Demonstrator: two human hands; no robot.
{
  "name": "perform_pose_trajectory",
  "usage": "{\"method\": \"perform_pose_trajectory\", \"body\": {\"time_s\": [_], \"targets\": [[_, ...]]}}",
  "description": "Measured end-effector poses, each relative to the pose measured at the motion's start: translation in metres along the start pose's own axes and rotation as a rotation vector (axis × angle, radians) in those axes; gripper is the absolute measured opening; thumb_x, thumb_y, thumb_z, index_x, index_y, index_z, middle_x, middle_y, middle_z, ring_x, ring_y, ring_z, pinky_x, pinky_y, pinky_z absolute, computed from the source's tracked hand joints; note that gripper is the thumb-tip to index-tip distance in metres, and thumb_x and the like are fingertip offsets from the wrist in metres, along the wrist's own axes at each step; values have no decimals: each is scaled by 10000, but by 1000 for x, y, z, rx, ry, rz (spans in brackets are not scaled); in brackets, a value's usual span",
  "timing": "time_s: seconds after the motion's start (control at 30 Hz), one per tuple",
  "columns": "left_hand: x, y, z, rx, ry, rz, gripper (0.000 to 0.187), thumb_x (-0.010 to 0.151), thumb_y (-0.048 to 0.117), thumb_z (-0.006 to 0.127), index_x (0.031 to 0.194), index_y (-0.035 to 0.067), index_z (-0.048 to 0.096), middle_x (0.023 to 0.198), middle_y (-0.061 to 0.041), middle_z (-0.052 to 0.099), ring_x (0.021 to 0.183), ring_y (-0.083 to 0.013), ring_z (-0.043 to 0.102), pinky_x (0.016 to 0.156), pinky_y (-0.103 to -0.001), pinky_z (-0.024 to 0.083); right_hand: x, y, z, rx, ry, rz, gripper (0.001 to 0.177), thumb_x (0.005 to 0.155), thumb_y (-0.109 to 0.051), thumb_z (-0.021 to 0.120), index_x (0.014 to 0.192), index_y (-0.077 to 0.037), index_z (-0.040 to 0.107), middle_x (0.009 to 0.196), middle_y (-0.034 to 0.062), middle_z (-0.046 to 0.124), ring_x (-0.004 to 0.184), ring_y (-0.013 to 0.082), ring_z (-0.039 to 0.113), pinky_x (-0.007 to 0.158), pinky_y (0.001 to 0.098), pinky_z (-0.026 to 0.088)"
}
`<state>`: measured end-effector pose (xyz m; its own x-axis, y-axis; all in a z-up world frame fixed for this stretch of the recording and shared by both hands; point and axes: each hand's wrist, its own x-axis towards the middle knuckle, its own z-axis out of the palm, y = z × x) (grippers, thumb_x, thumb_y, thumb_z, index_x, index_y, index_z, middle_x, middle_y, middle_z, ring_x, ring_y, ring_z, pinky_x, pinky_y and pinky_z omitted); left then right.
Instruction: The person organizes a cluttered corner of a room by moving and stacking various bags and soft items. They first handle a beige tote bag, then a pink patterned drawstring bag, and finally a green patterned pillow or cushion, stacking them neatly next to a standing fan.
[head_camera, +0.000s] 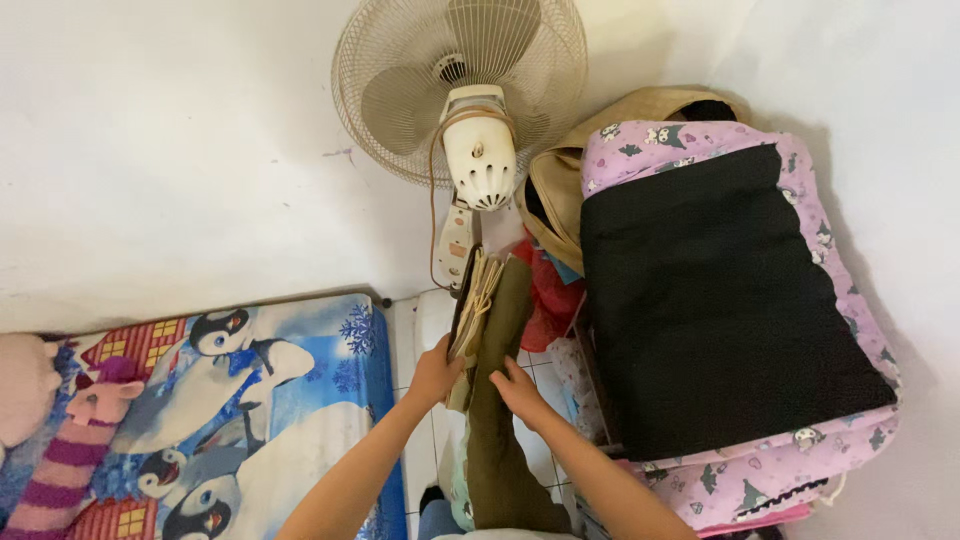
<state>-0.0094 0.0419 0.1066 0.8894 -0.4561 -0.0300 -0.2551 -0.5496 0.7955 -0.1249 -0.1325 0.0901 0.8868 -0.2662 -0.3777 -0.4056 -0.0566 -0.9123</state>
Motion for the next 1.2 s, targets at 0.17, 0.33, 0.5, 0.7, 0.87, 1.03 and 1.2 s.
{"method": "perform_pose_trajectory", "body": {"time_s": [0.17, 0.33, 0.5, 0.7, 0.87, 1.03, 1.2], "targets": [[13, 10, -34, 58, -94, 34, 509, 865, 253, 651, 1319, 39, 570, 928, -286, 725, 883, -456, 707, 804, -503, 558, -8, -18, 12, 140, 39, -80, 595, 922, -210, 553, 1487, -49, 460, 1421, 91, 602, 1268, 200, 569, 1070, 316, 427], [23, 22, -73, 17, -144, 119, 562, 848, 246, 650, 1363, 49, 543, 927, -286, 717, 865, -448, 709, 792, -501, 562, -18, -36, 26, 261, 53, -108, 535, 940, -179, 532, 1455, -35, 506, 1340, 104, 640, 1206, 216, 590, 1046, 337, 451], [33, 30, -111, 58, -192, 221, 563, 847, 244, 633, 1377, 71, 549, 926, -268, 733, 868, -428, 714, 794, -490, 559, -39, -64, 40, 389, 91, -90, 567, 937, -176, 526, 1491, -91, 447, 1313, 77, 620, 1182, 222, 591, 1039, 387, 477], [47, 48, -158, 53, -224, 419, 477, 848, 209, 643, 1298, 53, 620, 974, -258, 733, 890, -410, 721, 800, -480, 567, -61, -90, 42, 363, 199, -115, 564, 973, -204, 512, 1523, -109, 428, 1363, 62, 599, 1226, 192, 587, 1061, 366, 460], [41, 84, -197, 140, -452, 155, 489, 866, 243, 600, 1317, 58, 560, 952, -242, 726, 825, -394, 752, 770, -453, 598, -77, -92, 47, 479, 261, -161, 565, 969, -202, 476, 1525, -107, 448, 1338, 76, 603, 1164, 205, 592, 1004, 379, 496], [39, 91, -206, 147, -467, 404, 446, 863, 239, 626, 1255, 27, 602, 943, -255, 726, 856, -386, 727, 784, -454, 570, -100, -97, 53, 510, 302, -146, 552, 980, -222, 478, 1515, -91, 444, 1332, 79, 595, 1172, 197, 581, 1025, 360, 469], [49, 106, -221, 134, -515, 380, 429, 871, 246, 604, 1250, 44, 621, 920, -233, 735, 831, -342, 751, 778, -431, 578, -116, -100, 49, 540, 393, -189, 594, 921, -167, 489, 1500, -34, 473, 1367, 121, 612, 1225, 225, 585, 1085, 354, 417]]}}
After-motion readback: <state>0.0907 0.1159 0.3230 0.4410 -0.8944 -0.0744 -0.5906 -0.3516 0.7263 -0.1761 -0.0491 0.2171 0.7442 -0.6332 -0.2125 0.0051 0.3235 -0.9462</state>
